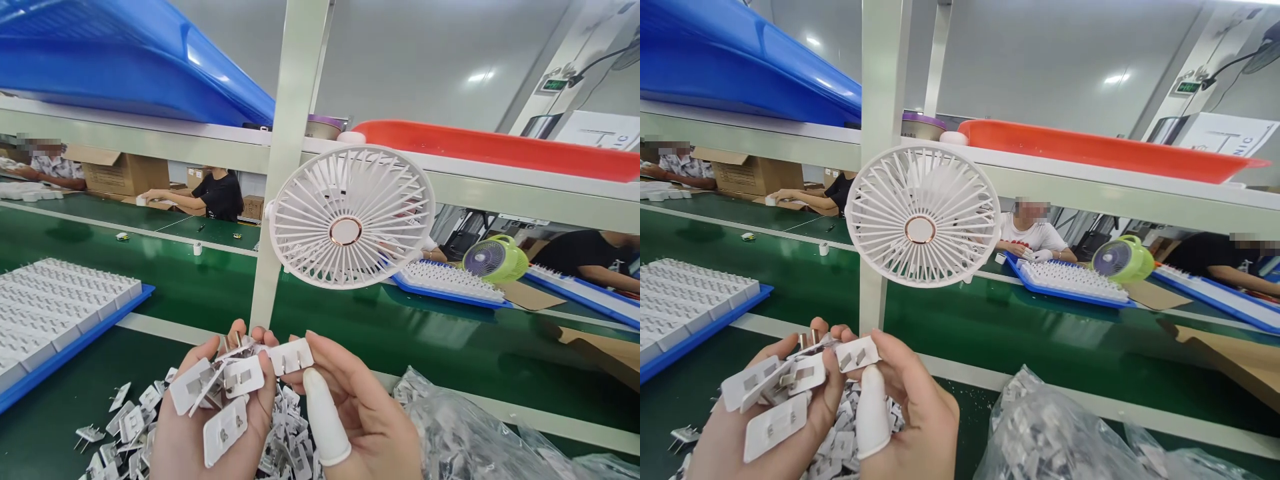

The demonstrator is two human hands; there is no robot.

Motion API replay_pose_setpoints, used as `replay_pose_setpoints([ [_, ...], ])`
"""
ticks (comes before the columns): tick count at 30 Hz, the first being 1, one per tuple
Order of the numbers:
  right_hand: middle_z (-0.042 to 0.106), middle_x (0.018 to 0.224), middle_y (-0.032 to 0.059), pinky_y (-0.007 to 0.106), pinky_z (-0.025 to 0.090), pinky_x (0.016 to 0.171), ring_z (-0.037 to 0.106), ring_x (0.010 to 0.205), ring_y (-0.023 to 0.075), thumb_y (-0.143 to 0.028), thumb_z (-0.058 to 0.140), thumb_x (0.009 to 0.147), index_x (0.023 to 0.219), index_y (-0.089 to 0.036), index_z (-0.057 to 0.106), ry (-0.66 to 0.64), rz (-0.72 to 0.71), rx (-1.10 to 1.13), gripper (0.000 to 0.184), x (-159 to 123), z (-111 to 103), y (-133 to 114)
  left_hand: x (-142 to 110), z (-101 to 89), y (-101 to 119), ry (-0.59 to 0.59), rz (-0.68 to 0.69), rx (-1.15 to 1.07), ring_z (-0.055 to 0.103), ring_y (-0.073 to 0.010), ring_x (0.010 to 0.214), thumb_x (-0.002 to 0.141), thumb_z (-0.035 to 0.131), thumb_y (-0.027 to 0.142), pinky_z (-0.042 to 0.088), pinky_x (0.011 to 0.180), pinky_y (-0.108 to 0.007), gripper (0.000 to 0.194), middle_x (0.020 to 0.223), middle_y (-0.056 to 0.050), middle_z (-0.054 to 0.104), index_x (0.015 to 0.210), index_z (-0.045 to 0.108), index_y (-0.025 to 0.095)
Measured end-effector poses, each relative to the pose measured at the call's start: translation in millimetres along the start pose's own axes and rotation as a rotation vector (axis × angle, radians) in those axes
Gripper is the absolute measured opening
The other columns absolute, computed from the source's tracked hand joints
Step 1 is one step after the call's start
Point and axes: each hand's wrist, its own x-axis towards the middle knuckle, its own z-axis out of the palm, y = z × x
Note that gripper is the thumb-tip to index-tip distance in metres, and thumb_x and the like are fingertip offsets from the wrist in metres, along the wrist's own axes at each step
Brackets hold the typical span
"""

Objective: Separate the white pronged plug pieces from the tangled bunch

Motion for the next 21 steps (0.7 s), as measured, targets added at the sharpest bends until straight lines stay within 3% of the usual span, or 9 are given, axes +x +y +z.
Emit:
replay_pose_setpoints([
  [4,0.075,0.089,-0.0076,0.009,0.057,0.068,0.072,0.074,0.0093,-0.019,0.065,0.077,0.093,-0.038,0.075,-0.009,0.023,-0.017,0.027,0,0,2,2,-5.2,1,-0.042,0.093,0.109,0.069,-0.0233,0.088,0.085,0.053,0.017,0.061,0.062,-0.029,0.014,0.082,-0.007,0.070,0.092,0.065,0.021],
  [10,0.074,0.088,-0.0077,0.007,0.055,0.069,0.071,0.076,0.0079,-0.017,0.066,0.077,0.091,-0.034,0.073,-0.048,0.016,-0.033,0.024,0,-1,6,6,-13.9,3,-0.104,0.055,0.138,0.068,-0.0202,0.088,0.086,0.055,0.020,0.061,0.068,-0.027,0.011,0.085,-0.006,0.070,0.089,0.065,0.020],
  [18,0.071,0.090,-0.0052,0.009,0.053,0.073,0.070,0.078,0.0068,-0.015,0.060,0.083,0.098,-0.031,0.067,-0.060,-0.198,-0.060,0.024,-3,-6,8,-3,-8.3,9,0.046,-0.135,-0.048,0.065,-0.0187,0.090,0.086,0.048,0.013,0.061,0.064,-0.022,0.019,0.090,-0.011,0.063,0.089,0.067,0.014],
  [21,0.068,0.093,-0.0045,0.009,0.053,0.073,0.068,0.081,0.0073,-0.004,0.059,0.081,0.104,-0.034,0.065,-0.002,-0.343,-0.110,0.038,-13,-16,-8,16,-17.5,17,-0.090,-0.180,-0.038,0.064,-0.0181,0.088,0.075,0.051,0.007,0.060,0.065,-0.020,0.020,0.089,-0.011,0.061,0.084,0.067,0.014],
])
